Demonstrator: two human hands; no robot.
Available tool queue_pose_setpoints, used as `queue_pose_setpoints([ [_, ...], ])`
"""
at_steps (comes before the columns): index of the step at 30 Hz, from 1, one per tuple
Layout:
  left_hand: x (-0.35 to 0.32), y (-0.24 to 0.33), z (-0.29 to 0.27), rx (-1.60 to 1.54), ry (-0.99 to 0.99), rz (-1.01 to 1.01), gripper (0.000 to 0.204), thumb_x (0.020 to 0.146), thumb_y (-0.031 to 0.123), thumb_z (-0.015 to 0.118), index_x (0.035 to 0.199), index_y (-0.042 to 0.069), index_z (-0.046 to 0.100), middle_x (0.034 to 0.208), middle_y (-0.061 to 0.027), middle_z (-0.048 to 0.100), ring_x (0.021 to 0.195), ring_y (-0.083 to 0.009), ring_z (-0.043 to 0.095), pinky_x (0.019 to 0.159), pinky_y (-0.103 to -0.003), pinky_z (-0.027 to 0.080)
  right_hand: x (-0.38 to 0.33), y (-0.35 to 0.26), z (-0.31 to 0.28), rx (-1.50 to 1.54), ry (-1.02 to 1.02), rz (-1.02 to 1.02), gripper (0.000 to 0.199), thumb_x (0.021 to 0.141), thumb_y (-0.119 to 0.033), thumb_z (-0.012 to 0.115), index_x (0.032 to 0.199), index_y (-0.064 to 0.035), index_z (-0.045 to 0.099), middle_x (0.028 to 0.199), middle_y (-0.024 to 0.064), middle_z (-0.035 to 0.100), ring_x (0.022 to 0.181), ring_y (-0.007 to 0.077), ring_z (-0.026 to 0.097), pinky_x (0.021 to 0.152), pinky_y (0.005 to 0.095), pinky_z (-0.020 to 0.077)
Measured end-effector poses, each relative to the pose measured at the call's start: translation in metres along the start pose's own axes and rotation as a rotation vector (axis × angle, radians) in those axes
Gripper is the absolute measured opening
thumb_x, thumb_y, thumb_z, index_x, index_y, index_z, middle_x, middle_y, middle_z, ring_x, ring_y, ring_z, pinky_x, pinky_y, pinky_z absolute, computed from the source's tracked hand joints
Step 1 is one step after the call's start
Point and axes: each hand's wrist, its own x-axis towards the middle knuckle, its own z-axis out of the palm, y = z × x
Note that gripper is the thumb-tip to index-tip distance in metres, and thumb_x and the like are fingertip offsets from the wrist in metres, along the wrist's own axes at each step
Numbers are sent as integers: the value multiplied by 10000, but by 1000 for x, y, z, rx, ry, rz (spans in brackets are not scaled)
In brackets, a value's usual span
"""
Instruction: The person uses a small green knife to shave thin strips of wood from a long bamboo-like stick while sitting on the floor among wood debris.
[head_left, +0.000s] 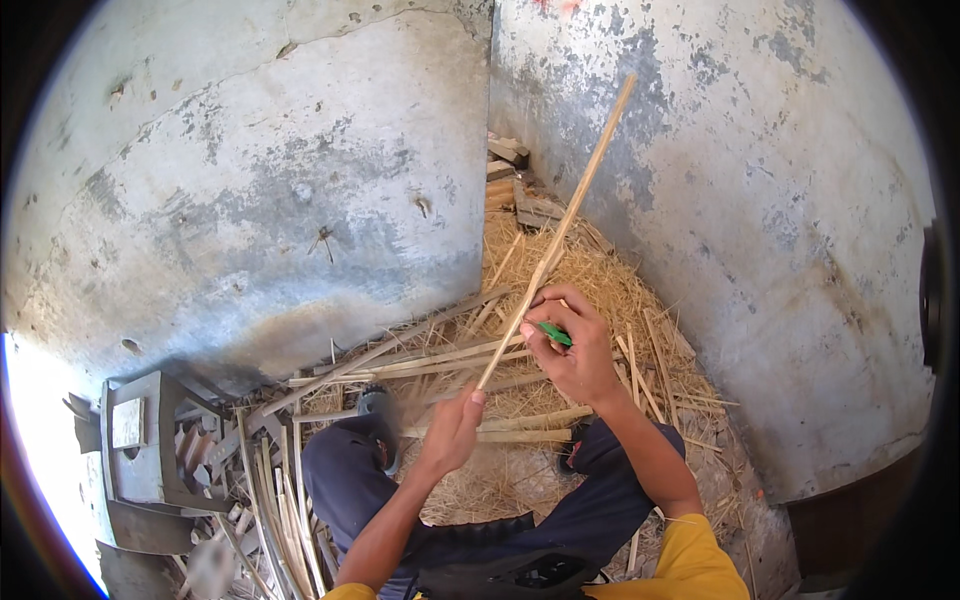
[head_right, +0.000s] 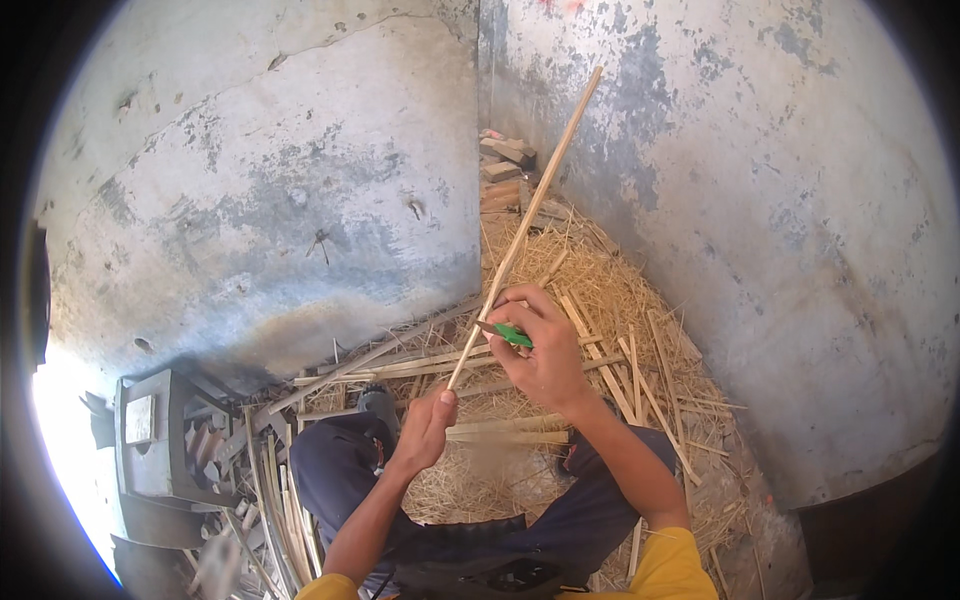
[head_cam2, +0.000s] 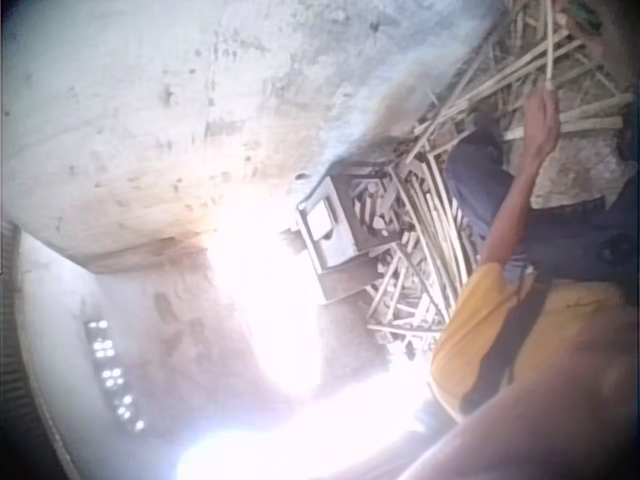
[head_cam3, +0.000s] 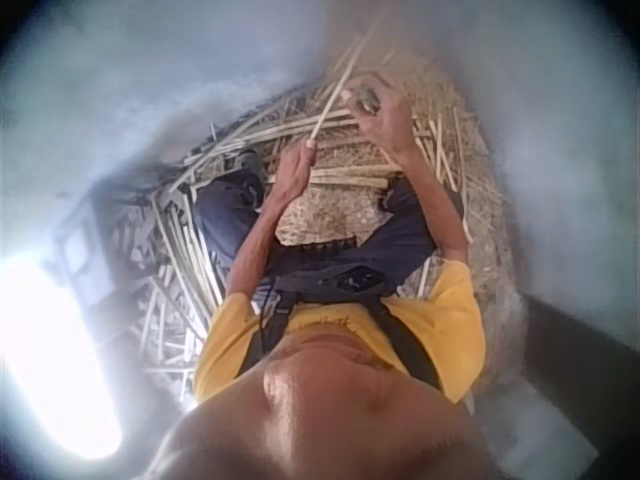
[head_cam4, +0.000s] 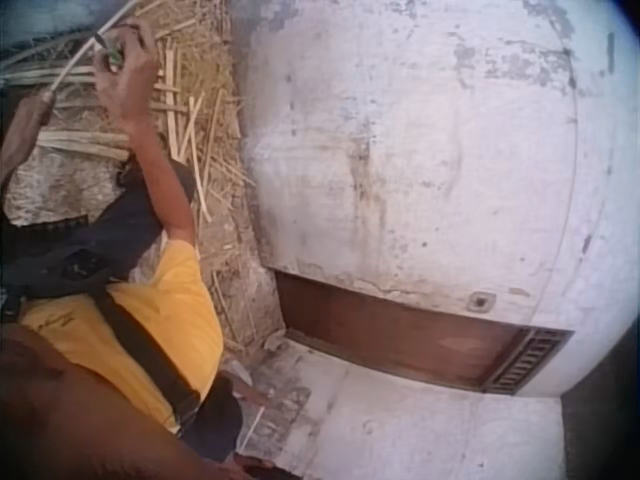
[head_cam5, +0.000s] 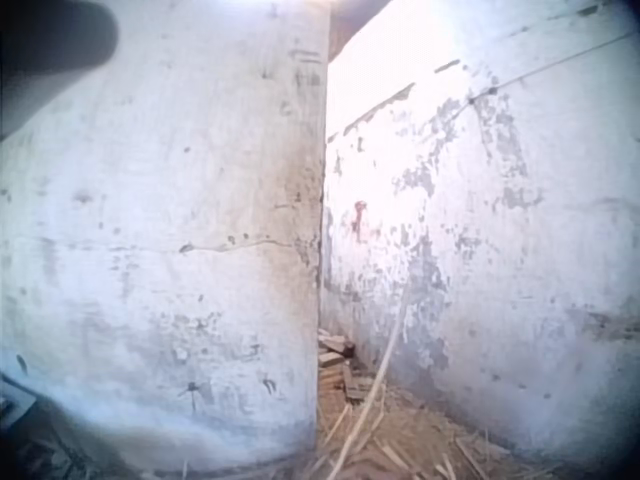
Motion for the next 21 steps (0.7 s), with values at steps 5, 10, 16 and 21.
queue_pose_setpoints([
  [5, 0, 4, -2, 9, -29, -37, 355, 1111, 281, 392, 1084, -16, 584, 689, -167, 540, 645, -325, 558, 666, -446, 446, 4, 1, -6, 44, -68, 79, 90, 868, -34, 727, 946, 2, 703, 1021, 77, 602, 748, 164, 608, 650, 291, 476],
  [10, 1, 0, 0, -15, -44, -30, 395, 1117, 321, 362, 963, 2, 536, 675, -120, 499, 632, -279, 501, 650, -427, 421, 9, 3, -10, 134, -91, 87, 60, 881, -1, 720, 905, 19, 668, 985, 50, 541, 757, 124, 544, 673, 282, 439],
  [16, 2, 0, 0, -16, -78, -31, 406, 1117, 320, 345, 930, 5, 521, 663, -129, 490, 625, -300, 487, 657, -448, 411, 10, 16, -14, 292, -124, 135, 50, 886, -18, 727, 901, 13, 691, 981, 28, 537, 798, 117, 553, 684, 274, 445],
  [21, 4, -7, -1, -164, -99, -111, 462, 1113, 391, 327, 844, 34, 447, 665, -44, 403, 614, -197, 376, 615, -381, 335, 15, 20, -13, 299, -149, 26, 55, 886, -38, 747, 913, -4, 713, 1021, 35, 582, 802, 123, 566, 670, 273, 461],
])
